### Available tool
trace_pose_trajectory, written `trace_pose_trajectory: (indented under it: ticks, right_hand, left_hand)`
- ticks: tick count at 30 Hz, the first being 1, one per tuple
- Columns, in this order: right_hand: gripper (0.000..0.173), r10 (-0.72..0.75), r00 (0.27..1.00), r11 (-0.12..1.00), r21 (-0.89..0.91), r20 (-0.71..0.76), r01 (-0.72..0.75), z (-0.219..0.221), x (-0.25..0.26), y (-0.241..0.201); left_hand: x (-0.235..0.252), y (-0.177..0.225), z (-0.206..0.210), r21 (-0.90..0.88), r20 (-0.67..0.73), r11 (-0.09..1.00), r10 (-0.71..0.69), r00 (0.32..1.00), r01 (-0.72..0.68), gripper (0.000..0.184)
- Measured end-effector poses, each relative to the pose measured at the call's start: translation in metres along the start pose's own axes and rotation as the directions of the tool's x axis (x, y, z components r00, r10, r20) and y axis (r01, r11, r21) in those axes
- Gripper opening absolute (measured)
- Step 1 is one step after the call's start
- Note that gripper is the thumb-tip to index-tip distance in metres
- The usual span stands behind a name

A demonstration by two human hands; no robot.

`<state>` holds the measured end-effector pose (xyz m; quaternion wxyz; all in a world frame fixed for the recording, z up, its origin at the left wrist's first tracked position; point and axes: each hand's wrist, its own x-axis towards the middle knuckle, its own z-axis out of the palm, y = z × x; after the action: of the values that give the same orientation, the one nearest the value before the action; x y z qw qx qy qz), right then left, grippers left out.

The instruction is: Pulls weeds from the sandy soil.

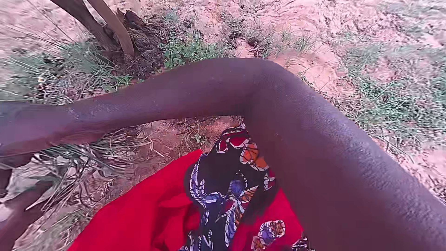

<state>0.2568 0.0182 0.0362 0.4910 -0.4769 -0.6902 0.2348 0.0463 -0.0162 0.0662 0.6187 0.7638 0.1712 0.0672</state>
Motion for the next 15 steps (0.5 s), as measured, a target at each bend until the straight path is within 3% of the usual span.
trace_pose_trajectory:
  ticks: [2, 3, 4, 5, 7, 8, 11, 15]
  right_hand:
    - [0.011, -0.282, 0.956, 0.931, -0.264, -0.081, 0.252, -0.037, -0.025, 0.015]
    - [0.017, -0.374, 0.917, 0.880, -0.365, -0.139, 0.303, -0.059, -0.048, 0.008]
    - [0.016, -0.025, 0.999, 0.862, -0.506, -0.041, 0.001, -0.097, -0.086, -0.049]
    - [0.017, 0.293, 0.956, 0.783, -0.569, -0.019, -0.251, -0.129, -0.117, -0.096]
    - [0.009, 0.555, 0.816, 0.727, -0.381, -0.163, -0.571, -0.174, -0.178, -0.131]
    - [0.007, 0.597, 0.751, 0.712, -0.246, -0.282, -0.658, -0.191, -0.208, -0.131]
    - [0.037, 0.623, 0.507, 0.592, -0.066, -0.596, -0.804, -0.250, -0.295, -0.146]
    - [0.047, 0.433, 0.247, 0.379, -0.074, -0.867, -0.922, -0.318, -0.421, -0.205]
  left_hand:
    - [0.005, -0.002, 0.001, 0.068, 0.053, 0.998, 0.016, 0.998, -0.019, 0.074]
    - [0.005, -0.010, 0.000, 0.079, 0.059, 0.997, 0.022, 0.998, -0.027, 0.080]
    - [0.001, -0.017, 0.001, 0.074, 0.082, 0.997, 0.014, 0.997, -0.020, 0.082]
    - [-0.006, -0.021, 0.004, 0.060, 0.102, 0.998, -0.005, 0.995, -0.002, 0.082]
    - [-0.026, -0.018, 0.020, 0.043, 0.076, 0.994, -0.104, 0.992, 0.101, 0.075]
    - [-0.036, -0.018, 0.025, 0.034, 0.035, 0.984, -0.177, 0.984, 0.175, 0.072]
    - [-0.051, -0.030, 0.026, -0.071, -0.153, 0.926, -0.376, 0.914, 0.370, 0.048]
    - [-0.054, -0.065, 0.001, -0.248, -0.081, 0.830, -0.531, 0.843, 0.499, 0.033]
